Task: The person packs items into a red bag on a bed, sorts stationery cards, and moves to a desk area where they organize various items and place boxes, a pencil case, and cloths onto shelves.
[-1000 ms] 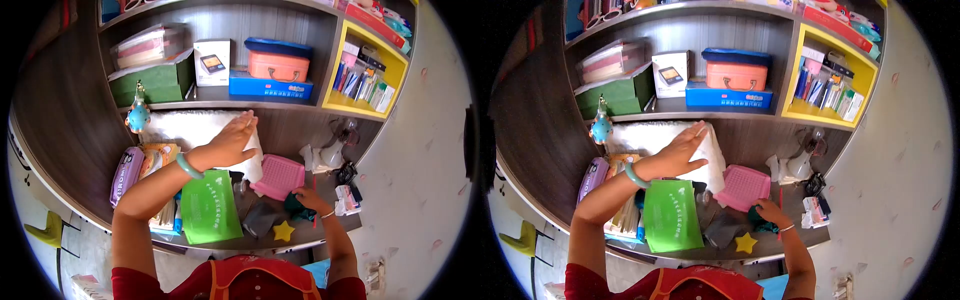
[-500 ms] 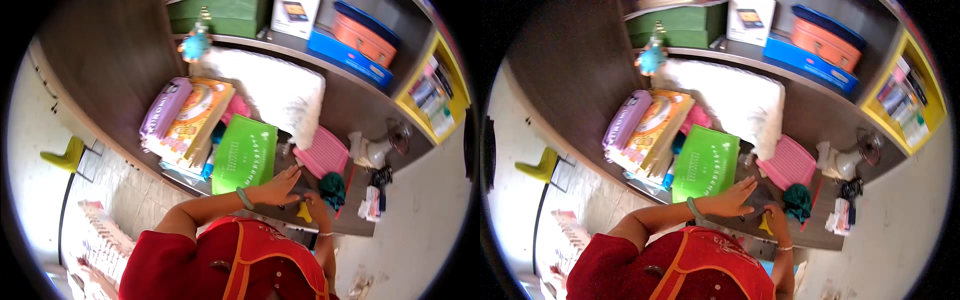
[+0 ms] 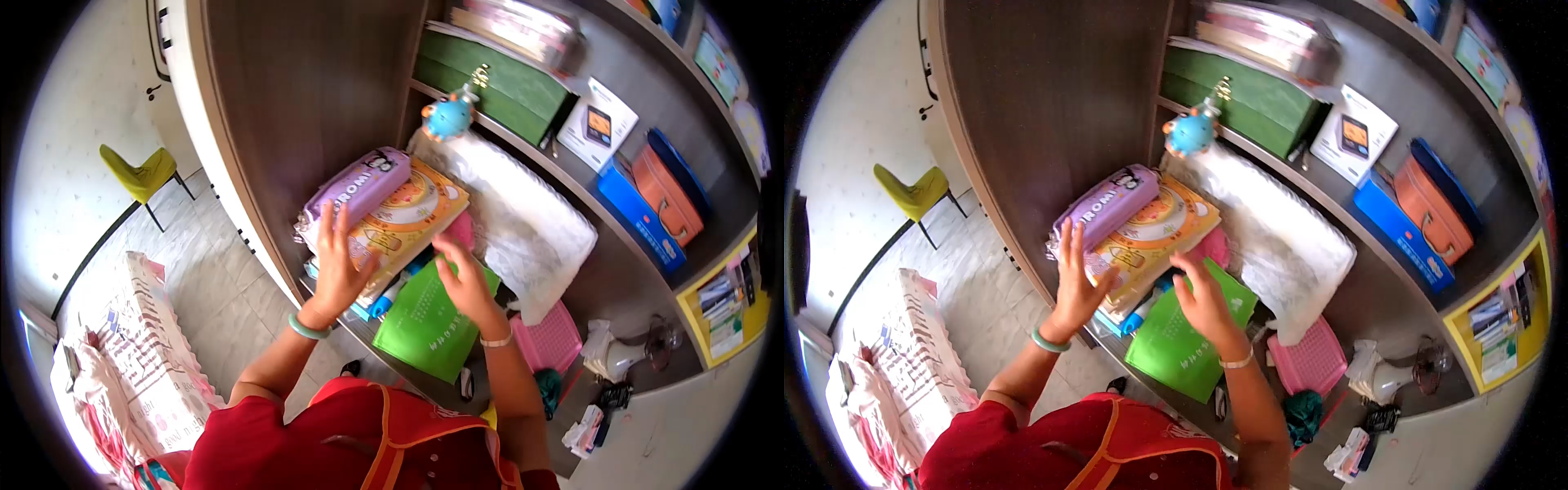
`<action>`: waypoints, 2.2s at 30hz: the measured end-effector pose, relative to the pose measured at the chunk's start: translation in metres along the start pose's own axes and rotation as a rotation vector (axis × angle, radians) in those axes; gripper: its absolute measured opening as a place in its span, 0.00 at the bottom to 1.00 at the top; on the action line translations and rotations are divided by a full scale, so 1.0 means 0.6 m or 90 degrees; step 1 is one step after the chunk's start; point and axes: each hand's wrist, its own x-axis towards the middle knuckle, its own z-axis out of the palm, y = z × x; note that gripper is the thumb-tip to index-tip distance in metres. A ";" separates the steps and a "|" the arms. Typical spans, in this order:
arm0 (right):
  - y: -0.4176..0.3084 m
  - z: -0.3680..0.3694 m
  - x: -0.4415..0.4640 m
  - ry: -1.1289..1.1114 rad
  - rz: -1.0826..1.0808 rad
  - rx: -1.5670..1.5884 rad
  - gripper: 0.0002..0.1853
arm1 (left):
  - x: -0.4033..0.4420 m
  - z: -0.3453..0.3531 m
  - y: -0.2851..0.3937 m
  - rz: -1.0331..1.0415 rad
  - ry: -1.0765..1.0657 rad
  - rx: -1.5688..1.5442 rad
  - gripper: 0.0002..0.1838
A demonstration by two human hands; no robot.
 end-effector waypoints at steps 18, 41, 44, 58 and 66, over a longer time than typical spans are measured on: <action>0.099 0.104 0.261 0.131 0.155 -0.078 0.30 | 0.010 -0.027 -0.145 -0.068 0.031 -0.043 0.46; 0.000 0.020 0.074 0.346 0.230 0.736 0.27 | 0.034 -0.058 -0.035 -0.375 -0.463 -0.787 0.37; -0.013 0.009 0.073 0.178 0.146 0.634 0.32 | 0.031 -0.030 0.009 -0.288 -0.599 -0.782 0.38; -0.093 -0.043 -0.099 0.082 0.276 0.395 0.33 | 0.032 -0.008 0.060 -0.376 -0.460 -0.854 0.26; -0.079 -0.029 -0.083 0.398 0.249 0.495 0.37 | 0.098 -0.002 0.093 -0.088 -0.478 -0.821 0.28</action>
